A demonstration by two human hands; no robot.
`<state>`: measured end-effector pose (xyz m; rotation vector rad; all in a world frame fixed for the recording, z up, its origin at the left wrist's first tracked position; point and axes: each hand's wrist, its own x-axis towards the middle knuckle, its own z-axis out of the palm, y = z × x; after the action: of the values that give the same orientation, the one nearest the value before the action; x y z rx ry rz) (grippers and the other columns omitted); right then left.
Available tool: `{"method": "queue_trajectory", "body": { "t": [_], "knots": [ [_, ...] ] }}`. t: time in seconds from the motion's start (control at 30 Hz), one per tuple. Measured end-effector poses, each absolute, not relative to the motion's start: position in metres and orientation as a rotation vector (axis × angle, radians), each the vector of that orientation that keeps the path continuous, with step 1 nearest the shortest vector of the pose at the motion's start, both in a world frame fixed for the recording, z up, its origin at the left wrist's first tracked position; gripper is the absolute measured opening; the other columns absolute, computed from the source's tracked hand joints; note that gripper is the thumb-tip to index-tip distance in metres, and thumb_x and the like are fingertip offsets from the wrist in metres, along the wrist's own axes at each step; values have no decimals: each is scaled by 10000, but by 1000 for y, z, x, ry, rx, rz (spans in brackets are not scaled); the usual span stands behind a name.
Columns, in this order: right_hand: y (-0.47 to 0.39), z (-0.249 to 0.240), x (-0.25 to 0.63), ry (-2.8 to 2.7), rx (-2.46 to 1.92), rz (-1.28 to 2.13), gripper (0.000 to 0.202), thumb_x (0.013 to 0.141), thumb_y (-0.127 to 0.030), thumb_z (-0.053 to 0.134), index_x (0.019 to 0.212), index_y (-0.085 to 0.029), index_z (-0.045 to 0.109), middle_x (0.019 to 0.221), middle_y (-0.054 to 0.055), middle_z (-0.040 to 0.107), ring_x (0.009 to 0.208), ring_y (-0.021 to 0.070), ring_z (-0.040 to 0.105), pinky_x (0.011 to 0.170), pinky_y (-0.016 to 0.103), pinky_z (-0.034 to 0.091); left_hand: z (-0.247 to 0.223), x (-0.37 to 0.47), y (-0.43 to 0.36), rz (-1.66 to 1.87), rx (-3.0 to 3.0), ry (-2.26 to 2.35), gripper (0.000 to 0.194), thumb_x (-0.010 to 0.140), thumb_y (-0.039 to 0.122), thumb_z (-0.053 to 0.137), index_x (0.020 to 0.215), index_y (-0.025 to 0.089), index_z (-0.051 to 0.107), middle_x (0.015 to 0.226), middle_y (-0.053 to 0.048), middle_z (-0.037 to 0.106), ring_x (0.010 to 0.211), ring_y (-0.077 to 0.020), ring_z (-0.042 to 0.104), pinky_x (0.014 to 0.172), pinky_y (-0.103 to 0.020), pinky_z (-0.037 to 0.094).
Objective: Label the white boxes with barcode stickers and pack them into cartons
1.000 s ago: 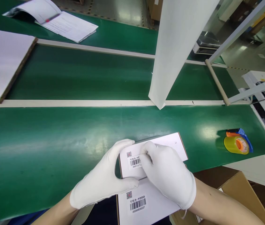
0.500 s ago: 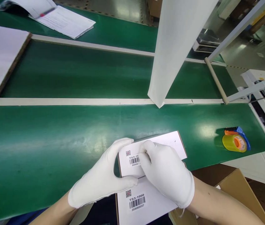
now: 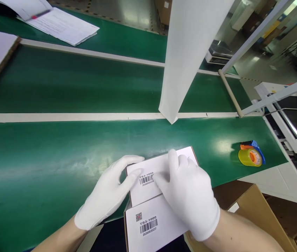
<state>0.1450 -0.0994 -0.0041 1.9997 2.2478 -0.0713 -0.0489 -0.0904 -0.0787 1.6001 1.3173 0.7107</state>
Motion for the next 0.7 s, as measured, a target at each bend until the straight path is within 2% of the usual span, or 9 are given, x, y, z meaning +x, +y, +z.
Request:
{"method": "queue_trajectory", "body": {
  "t": [0.07,0.13,0.2,0.27,0.37,0.43,0.57,0.63,0.7],
  "knots": [
    [-107,-5,148,2493,1789,-135,675,829,-585,680,1354,-173,584,1258,207,674,1059,427,654,852,539,529,-79,-48,-87,744,1605,1324,239,1035,363,487,1145,273,679,1204,-11,743,1124,-222,687,1023,-423,552],
    [-115,-10,151,2683,1485,-342,878,791,-732,674,1462,-183,538,1512,214,526,1357,523,459,1092,668,388,-79,-48,-86,769,1604,1339,262,1045,358,460,1108,266,697,1171,-8,762,1092,-218,703,998,-404,561],
    [-122,-16,153,2669,1465,-415,995,770,-837,635,1495,-163,522,1616,223,408,1451,566,316,1165,730,255,-81,-47,-85,784,1605,1356,279,1044,359,451,1088,261,708,1160,-13,772,1084,-226,714,991,-402,565],
    [-128,-21,152,2572,1650,-380,1051,749,-870,635,1485,-127,530,1641,259,347,1455,592,277,1170,760,203,-82,-46,-85,787,1617,1372,293,1041,386,454,1081,258,714,1164,-21,776,1088,-237,716,998,-409,565],
    [-131,-22,150,2619,1611,-454,1052,798,-842,614,1556,-128,461,1654,244,337,1475,564,269,1204,746,180,-83,-42,-84,771,1639,1404,321,1043,401,433,1095,249,711,1173,-34,772,1105,-245,709,1012,-406,559],
    [-129,-21,157,2667,1551,-481,952,871,-770,591,1575,-146,448,1662,217,343,1503,544,243,1222,741,166,-81,-40,-82,743,1653,1420,345,1044,407,411,1100,241,708,1178,-44,769,1113,-251,705,1011,-401,560],
    [-128,-22,215,2434,2150,-261,635,1033,-507,453,1491,-74,536,1620,247,396,1537,496,224,1230,725,197,-77,-49,-84,630,1704,1447,442,1038,524,384,1163,256,713,1282,-62,742,1212,-310,674,1097,-477,521],
    [-137,-24,253,2304,2416,-536,617,1079,-467,357,1548,-82,470,1591,233,455,1510,398,362,1232,641,312,-81,-63,-95,545,1648,1513,507,1002,627,432,1319,305,661,1400,-50,695,1315,-363,623,1165,-566,460],
    [-150,-26,282,2132,2439,-1188,650,1095,-524,323,1626,-150,360,1582,194,495,1389,317,547,1142,557,482,-89,-77,-114,441,1490,1578,656,936,700,531,1518,399,490,1498,-14,633,1373,-401,583,1181,-632,430]
  ]
}}
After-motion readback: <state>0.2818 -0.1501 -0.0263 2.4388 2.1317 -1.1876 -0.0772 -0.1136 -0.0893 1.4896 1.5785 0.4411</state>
